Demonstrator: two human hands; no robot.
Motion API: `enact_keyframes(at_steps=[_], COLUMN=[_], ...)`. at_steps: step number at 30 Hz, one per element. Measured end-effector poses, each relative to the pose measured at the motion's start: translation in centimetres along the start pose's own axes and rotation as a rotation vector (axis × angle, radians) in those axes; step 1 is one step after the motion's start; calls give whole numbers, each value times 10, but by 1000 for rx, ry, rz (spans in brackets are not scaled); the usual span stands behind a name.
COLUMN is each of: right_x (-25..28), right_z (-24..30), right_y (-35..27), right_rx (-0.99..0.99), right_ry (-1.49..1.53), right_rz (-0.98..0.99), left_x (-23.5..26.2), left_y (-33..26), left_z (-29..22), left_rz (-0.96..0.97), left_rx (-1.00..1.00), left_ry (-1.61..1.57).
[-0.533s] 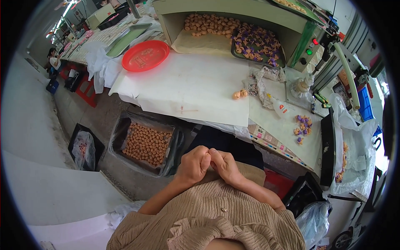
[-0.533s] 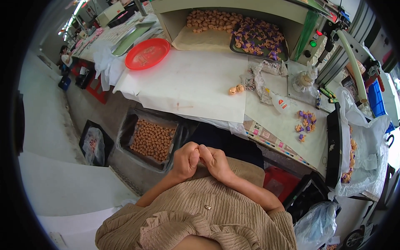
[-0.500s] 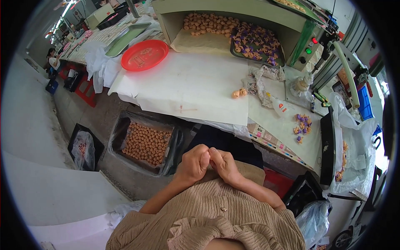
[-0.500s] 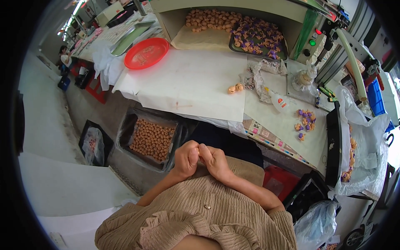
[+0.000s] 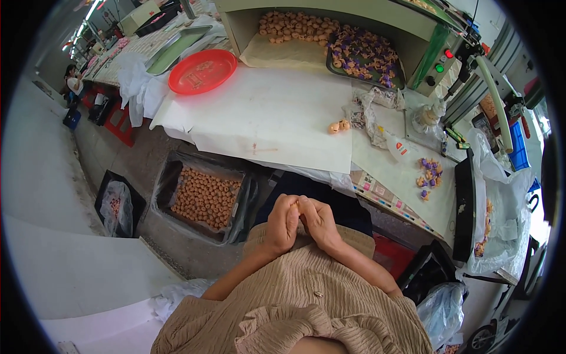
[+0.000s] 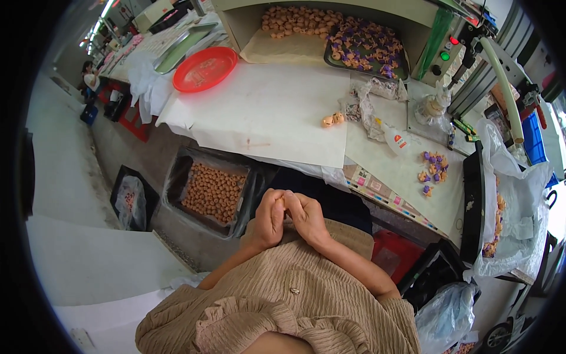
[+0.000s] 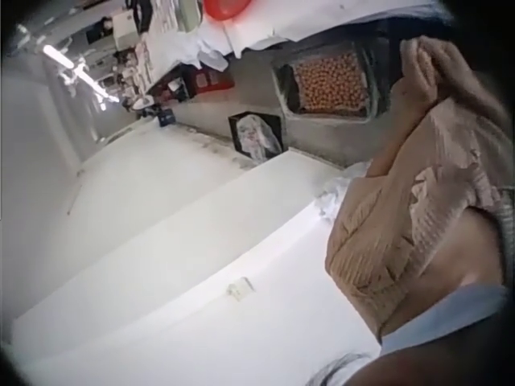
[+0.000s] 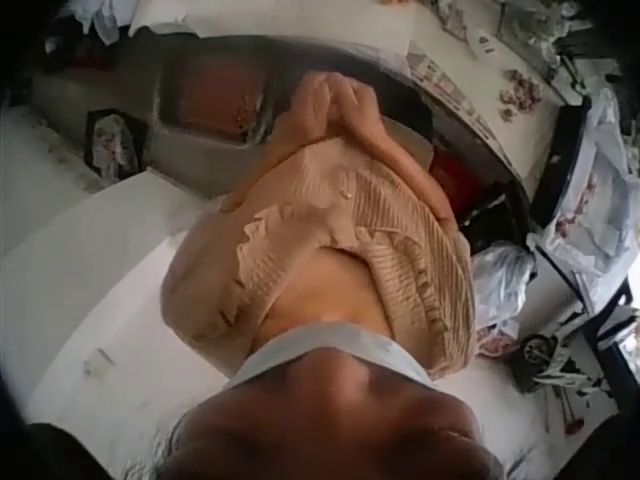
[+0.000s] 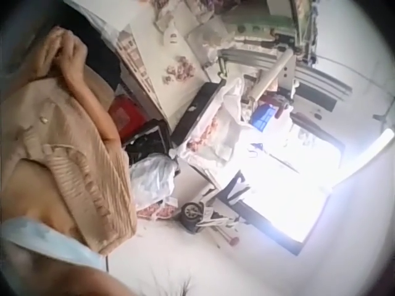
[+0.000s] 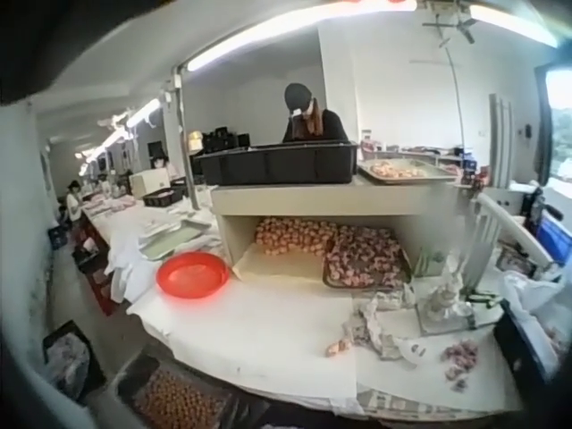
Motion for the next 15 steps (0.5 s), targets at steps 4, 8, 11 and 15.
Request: enact_keyframes(at_steps=[4, 8, 11, 15], right_x=[2, 12, 18, 16], right_z=[6, 14, -4, -17], right_y=[6, 13, 13, 12], right_rx=[139, 33, -193, -433], right_ry=[-32, 34, 88, 228], right_rz=[9, 22, 147, 216], left_x=[-10, -14, -15, -24], left_y=[2, 16, 24, 28], left_z=[-15, -15, -20, -21], left_rz=[102, 111, 125, 199], left_rx=[-66, 107, -15, -25], left_ry=[36, -28, 34, 23])
Point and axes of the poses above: each hand's wrist, its own y-axis towards the middle knuckle, its own x-axis out of the back of the hand, z = x × y, the point moved 9 cm from there along y, towards the middle knuckle, and after that the axes turned 14 degrees about -z, right-handed, at the moved point
